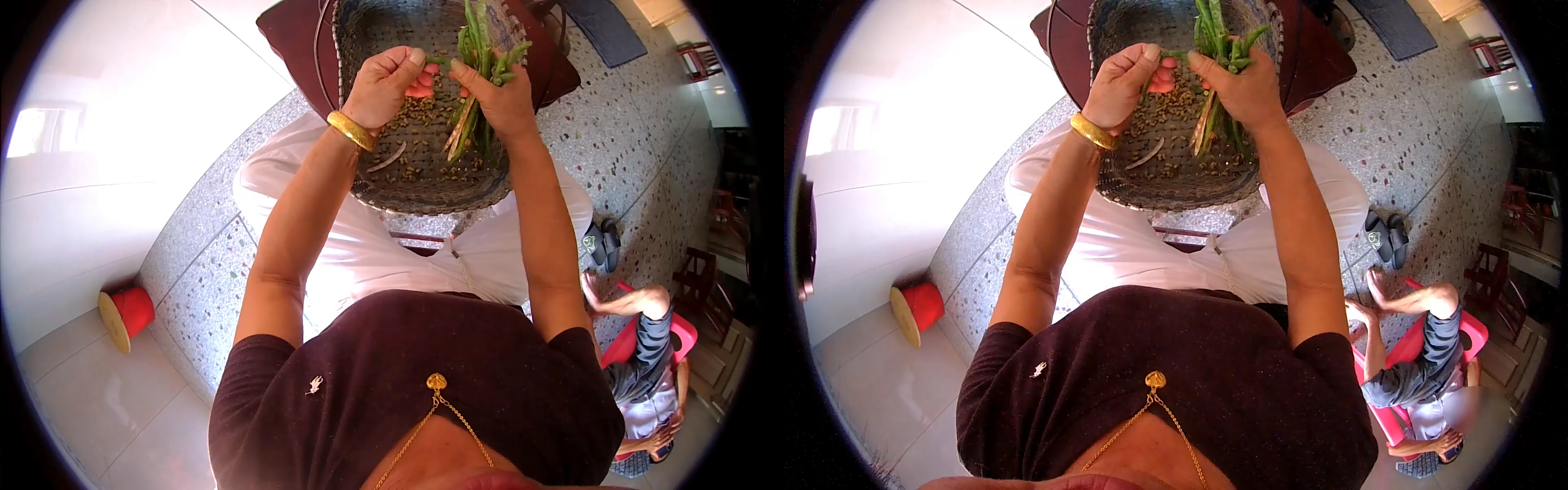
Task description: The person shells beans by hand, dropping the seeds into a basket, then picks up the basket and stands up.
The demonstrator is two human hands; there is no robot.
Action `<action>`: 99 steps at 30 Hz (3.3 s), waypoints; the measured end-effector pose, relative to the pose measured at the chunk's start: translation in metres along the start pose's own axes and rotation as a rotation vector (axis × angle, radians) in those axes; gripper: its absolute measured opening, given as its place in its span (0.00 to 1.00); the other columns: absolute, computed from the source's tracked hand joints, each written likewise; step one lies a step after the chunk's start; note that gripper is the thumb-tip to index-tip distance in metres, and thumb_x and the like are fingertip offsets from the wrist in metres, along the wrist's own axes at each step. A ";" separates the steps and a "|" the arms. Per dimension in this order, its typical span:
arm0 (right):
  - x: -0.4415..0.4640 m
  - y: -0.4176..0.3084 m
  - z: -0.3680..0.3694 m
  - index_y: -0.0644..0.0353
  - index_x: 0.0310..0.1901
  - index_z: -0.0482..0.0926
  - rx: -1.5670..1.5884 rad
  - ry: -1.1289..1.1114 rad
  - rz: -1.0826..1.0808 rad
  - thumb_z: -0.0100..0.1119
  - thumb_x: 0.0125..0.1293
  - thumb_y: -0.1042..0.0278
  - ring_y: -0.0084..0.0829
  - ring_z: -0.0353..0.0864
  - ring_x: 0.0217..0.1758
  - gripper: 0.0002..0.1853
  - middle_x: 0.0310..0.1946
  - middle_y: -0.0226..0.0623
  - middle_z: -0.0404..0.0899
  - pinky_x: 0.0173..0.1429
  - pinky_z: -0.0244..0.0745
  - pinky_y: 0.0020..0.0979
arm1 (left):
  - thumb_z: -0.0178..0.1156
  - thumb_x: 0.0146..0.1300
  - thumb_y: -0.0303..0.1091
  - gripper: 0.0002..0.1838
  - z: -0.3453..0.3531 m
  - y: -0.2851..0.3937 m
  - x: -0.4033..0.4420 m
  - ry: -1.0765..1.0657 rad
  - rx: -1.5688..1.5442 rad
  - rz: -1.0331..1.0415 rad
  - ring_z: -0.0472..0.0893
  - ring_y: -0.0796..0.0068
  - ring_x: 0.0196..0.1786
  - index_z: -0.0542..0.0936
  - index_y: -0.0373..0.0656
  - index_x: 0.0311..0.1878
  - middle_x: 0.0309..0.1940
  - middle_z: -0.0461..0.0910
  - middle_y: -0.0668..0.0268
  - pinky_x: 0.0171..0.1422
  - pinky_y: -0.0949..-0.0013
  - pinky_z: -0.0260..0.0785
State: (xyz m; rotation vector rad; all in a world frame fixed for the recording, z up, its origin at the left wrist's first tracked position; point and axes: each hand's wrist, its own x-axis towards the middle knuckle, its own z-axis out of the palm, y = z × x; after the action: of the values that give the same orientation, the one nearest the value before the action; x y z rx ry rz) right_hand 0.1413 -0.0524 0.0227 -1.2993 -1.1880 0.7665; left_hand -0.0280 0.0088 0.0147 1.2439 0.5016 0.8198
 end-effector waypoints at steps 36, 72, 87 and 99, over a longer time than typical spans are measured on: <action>0.002 -0.009 -0.005 0.62 0.34 0.77 0.430 -0.247 0.376 0.63 0.54 0.66 0.22 0.73 0.24 0.10 0.25 0.34 0.77 0.28 0.69 0.22 | 0.60 0.58 0.31 0.07 0.004 0.005 -0.003 0.070 0.066 0.063 0.77 0.84 0.29 0.79 0.40 0.39 0.31 0.81 0.67 0.30 0.82 0.67; -0.001 -0.008 -0.005 0.61 0.36 0.77 0.575 -0.313 0.499 0.63 0.54 0.67 0.20 0.75 0.24 0.10 0.27 0.33 0.78 0.28 0.71 0.20 | 0.50 0.65 0.31 0.07 0.001 0.005 0.001 -0.022 -0.165 -0.050 0.74 0.84 0.26 0.74 0.39 0.40 0.28 0.76 0.69 0.23 0.83 0.64; -0.004 -0.014 0.007 0.61 0.34 0.77 0.354 -0.213 0.288 0.67 0.50 0.68 0.21 0.72 0.26 0.11 0.26 0.29 0.76 0.31 0.68 0.22 | 0.47 0.65 0.31 0.05 0.009 0.003 0.005 0.146 -0.133 -0.111 0.72 0.80 0.21 0.68 0.40 0.39 0.26 0.74 0.66 0.18 0.80 0.61; -0.004 -0.009 0.007 0.64 0.29 0.78 0.277 -0.166 0.226 0.62 0.50 0.73 0.23 0.73 0.23 0.06 0.24 0.33 0.77 0.30 0.69 0.24 | 0.46 0.64 0.31 0.05 0.010 0.005 0.003 0.154 -0.022 -0.154 0.68 0.82 0.17 0.67 0.39 0.39 0.25 0.74 0.64 0.15 0.81 0.54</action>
State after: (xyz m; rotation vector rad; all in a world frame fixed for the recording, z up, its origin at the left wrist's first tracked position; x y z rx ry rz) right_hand 0.1321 -0.0551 0.0295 -1.1655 -1.0301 1.1798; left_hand -0.0198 0.0056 0.0229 1.1120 0.7026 0.7909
